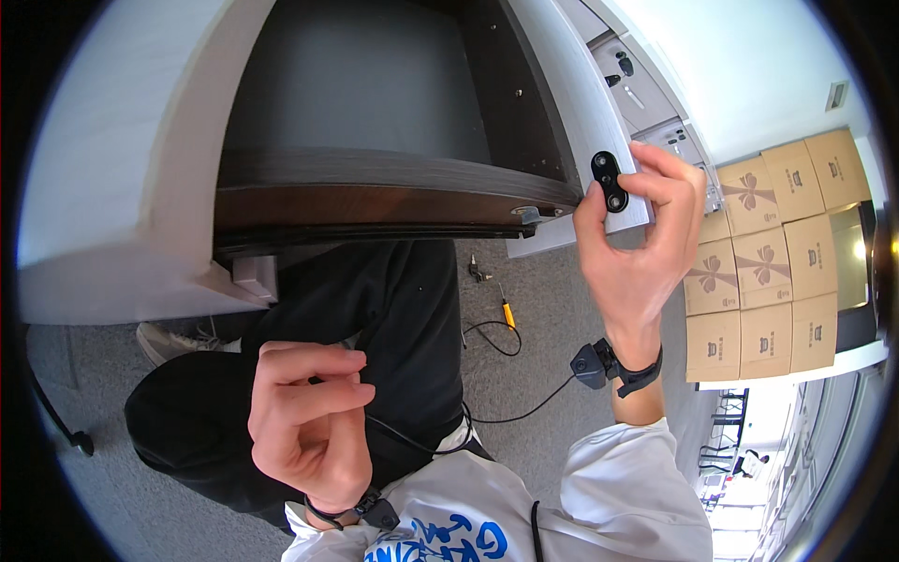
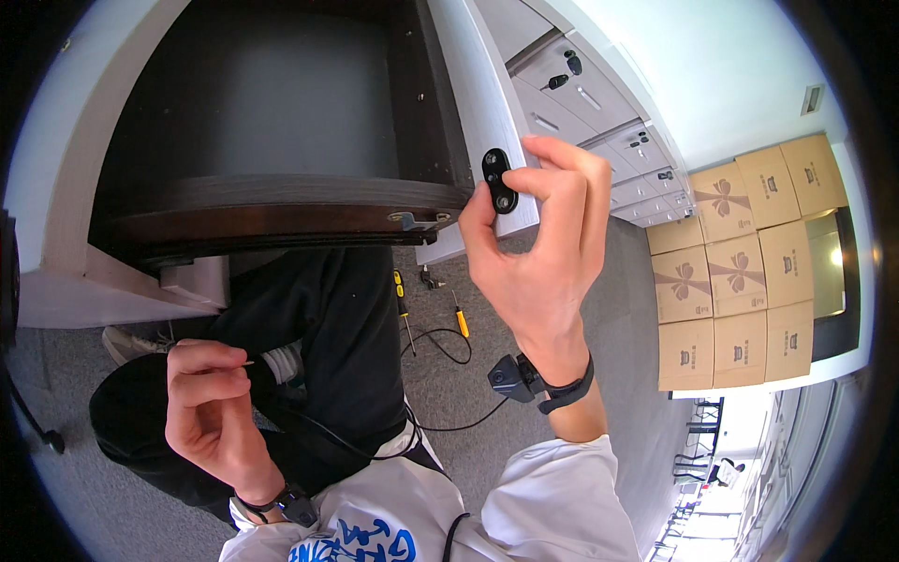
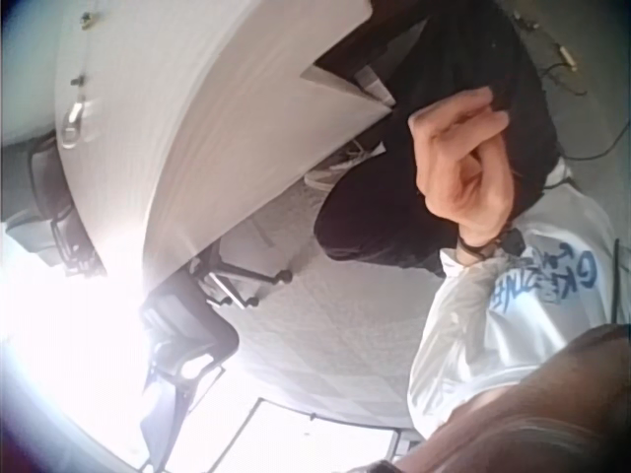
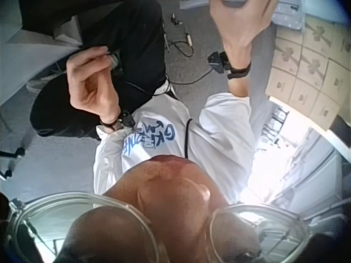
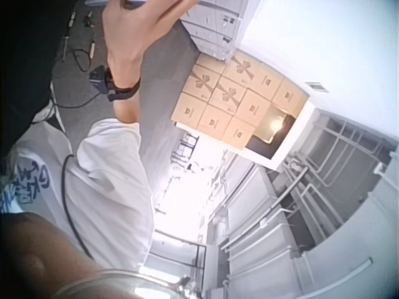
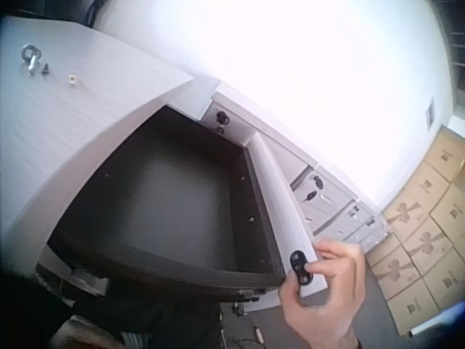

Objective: The person installs a black lock plate onto a white drawer front by hand, then uses a screwdriver to tighten two screws. The drawer is held open during the process.

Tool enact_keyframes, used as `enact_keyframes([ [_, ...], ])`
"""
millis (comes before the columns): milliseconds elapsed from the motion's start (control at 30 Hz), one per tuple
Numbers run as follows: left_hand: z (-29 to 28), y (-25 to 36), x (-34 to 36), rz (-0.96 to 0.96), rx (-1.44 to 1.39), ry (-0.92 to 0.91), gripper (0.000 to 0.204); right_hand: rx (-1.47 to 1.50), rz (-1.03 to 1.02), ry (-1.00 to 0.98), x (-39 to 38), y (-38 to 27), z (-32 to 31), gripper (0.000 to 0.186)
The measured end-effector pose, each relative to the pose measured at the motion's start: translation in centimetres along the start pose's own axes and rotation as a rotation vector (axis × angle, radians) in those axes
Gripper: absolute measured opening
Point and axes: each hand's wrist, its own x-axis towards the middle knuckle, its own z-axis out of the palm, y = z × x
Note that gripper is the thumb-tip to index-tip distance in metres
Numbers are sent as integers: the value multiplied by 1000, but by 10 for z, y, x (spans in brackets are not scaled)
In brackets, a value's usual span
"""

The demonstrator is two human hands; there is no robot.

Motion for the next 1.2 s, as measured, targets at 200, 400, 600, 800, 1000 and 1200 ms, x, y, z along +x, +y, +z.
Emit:
enact_keyframes([
  [200, 0, -1, 0, -4, 2, 16, 24, -9, -15, 16, -1, 3, 0, 33],
  [400, -2, -5, 0, -7, 21, 17, 23, 43, 20, 50, -5, 3, 6, 33],
  [600, -4, -8, 2, 5, 30, 34, 21, 81, 93, 78, -6, 2, 9, 33],
  [800, -8, -6, 4, -2, 52, 37, 21, 93, 127, 97, -5, 0, 12, 32],
  [1000, -7, -6, 3, -6, 44, 32, 21, 20, 67, 75, -3, 0, 10, 29],
  [1200, -3, -4, 8, 18, 26, 2, 22, 28, 66, 72, -4, -1, 9, 29],
])
